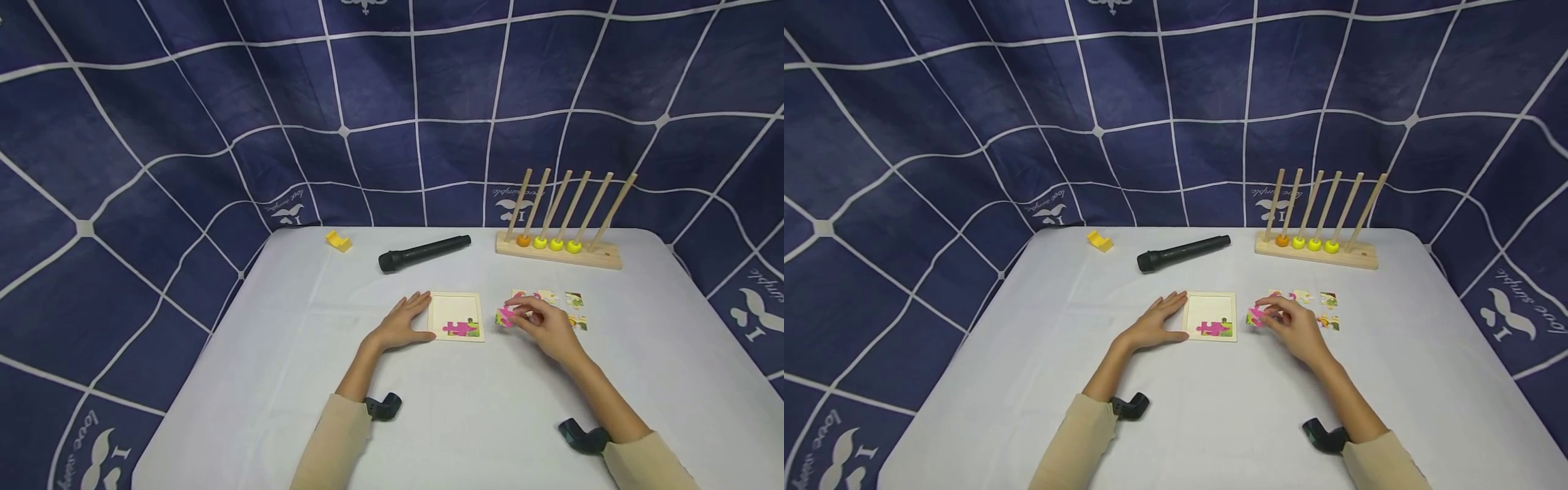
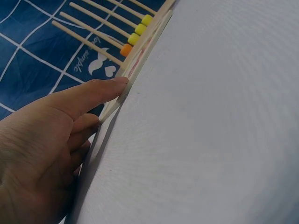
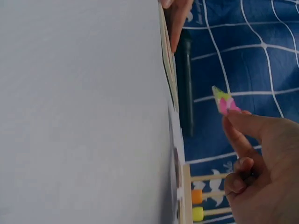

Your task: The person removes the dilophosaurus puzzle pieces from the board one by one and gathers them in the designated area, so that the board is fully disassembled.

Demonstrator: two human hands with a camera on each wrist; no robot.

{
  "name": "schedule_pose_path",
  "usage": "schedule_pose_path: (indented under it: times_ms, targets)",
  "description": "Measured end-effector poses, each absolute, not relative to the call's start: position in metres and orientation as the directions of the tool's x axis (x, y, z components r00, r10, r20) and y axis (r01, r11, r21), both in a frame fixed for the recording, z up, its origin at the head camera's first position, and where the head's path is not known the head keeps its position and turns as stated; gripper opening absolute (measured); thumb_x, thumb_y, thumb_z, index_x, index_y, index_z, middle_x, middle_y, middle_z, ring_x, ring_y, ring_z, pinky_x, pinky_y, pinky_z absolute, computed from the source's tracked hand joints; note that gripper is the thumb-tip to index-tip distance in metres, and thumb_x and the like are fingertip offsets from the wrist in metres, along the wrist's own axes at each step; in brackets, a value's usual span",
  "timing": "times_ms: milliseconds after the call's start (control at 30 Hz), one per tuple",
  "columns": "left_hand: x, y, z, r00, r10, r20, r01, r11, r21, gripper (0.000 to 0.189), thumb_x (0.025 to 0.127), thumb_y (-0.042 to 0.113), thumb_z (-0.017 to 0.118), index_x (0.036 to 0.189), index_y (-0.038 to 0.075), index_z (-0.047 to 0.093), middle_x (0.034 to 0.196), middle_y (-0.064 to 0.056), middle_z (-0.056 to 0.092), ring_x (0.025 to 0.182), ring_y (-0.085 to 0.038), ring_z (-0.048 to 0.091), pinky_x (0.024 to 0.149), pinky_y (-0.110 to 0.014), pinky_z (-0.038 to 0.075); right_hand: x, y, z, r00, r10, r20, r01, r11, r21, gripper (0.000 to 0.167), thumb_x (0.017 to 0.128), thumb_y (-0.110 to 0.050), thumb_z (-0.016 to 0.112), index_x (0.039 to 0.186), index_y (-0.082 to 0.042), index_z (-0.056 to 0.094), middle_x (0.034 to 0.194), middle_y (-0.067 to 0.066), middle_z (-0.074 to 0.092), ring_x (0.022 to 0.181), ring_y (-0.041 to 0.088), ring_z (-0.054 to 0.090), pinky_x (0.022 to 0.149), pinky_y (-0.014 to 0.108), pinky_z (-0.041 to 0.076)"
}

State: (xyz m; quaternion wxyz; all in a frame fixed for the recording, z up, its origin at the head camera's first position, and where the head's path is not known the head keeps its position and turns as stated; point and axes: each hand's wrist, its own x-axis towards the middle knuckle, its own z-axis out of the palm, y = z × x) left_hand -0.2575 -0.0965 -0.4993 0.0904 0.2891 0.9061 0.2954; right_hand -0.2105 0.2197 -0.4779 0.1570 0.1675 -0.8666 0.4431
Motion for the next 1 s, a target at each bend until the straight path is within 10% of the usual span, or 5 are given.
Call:
schedule_pose_path:
  times_ms: [767, 1000]
  targets:
    - [-0.256, -0.096, -0.500, -0.820, 0.572, -0.008, 0.466, 0.675, 0.572, 0.086, 0.079, 0.044, 0.067, 0.145, 0.006, 0.027, 0.152, 0.000, 0.019, 0.140, -0.014, 0.009, 0.113, -0.033, 0.002, -0.192, 0.249, -0.502, -0.929, -0.163, 0.334, -0.349, 0.688, -0.636, 0.022, 0.079, -0.006, 0.071, 0.100, -0.008, 0.068, 0.078, 0.000, 0.067, 0.050, 0.003, 0.029, 0.043, 0.025, 0.024]
    - [-0.258, -0.096, -0.499, -0.822, 0.569, -0.007, 0.465, 0.678, 0.569, 0.086, 0.079, 0.045, 0.068, 0.145, 0.007, 0.027, 0.152, 0.001, 0.019, 0.140, -0.013, 0.008, 0.112, -0.031, 0.001, -0.191, 0.246, -0.498, -0.942, -0.148, 0.301, -0.312, 0.711, -0.630, 0.021, 0.081, -0.004, 0.069, 0.102, -0.007, 0.067, 0.074, -0.001, 0.064, 0.053, 0.009, 0.030, 0.084, 0.046, 0.037]
